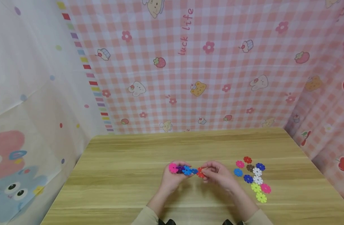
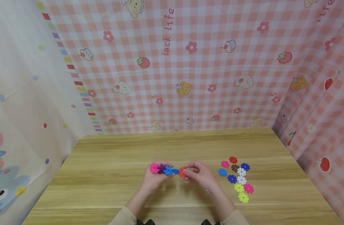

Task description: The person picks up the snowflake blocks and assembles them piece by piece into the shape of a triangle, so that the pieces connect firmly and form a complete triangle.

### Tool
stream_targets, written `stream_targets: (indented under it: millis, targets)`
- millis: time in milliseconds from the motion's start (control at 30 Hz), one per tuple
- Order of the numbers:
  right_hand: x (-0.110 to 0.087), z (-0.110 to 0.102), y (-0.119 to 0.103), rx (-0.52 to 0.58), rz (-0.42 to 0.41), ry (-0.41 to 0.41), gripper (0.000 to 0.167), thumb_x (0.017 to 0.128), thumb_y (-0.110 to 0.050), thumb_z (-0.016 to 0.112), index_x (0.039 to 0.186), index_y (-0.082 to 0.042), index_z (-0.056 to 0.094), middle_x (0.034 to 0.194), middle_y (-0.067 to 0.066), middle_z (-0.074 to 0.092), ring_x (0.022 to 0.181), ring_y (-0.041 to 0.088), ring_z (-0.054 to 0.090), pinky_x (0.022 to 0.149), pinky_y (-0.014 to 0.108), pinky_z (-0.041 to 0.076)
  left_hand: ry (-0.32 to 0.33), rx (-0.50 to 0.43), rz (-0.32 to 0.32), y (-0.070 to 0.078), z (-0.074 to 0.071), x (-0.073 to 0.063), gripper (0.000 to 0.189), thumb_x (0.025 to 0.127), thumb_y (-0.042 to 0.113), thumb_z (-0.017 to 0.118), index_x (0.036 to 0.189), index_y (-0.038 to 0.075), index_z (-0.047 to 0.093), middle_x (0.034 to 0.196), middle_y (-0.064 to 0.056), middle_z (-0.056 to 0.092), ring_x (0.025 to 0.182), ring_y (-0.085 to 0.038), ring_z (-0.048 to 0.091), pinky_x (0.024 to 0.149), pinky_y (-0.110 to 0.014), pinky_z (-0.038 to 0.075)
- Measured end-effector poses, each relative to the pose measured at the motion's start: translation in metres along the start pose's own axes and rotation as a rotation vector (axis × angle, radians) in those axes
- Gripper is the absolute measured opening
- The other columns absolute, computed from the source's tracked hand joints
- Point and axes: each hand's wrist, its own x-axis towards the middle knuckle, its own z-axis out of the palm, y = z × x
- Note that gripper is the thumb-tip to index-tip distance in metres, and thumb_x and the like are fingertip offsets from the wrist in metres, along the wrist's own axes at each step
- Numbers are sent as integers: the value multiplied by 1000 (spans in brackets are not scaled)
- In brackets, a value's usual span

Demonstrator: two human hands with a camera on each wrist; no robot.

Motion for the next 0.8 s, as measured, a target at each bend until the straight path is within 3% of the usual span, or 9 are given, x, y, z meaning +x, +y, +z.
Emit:
stream_targets:
  millis: [167, 467, 800]
  targets:
    - [0, 4, 0, 69, 23, -21, 18, 93, -2, 63, 109, 5, 59, 89, 6, 67, 75, 12, 63, 74, 26, 56, -16, 6, -2, 0, 0, 0, 27, 68, -12, 81, 93, -6, 72, 94, -14, 71, 87, -14, 62, 77, -23, 53]
    - [3, 12, 0, 168, 57, 5, 9, 95, 1, 60, 102, -1, 64, 86, 4, 67, 72, 11, 64, 72, 25, 57, -16, -88, 17, -3, -2, -1, 26, 70, -7, 84, 94, -2, 73, 94, -10, 71, 86, -13, 62, 75, -23, 54]
    - [3, 7, 4, 97, 40, -87, 11, 93, -6, 65, 104, -2, 65, 88, 4, 68, 75, 12, 63, 73, 25, 56, -54, -74, 46, -6, -9, 4, 32, 69, -8, 84, 99, -5, 73, 97, -20, 71, 82, -10, 64, 74, -23, 55]
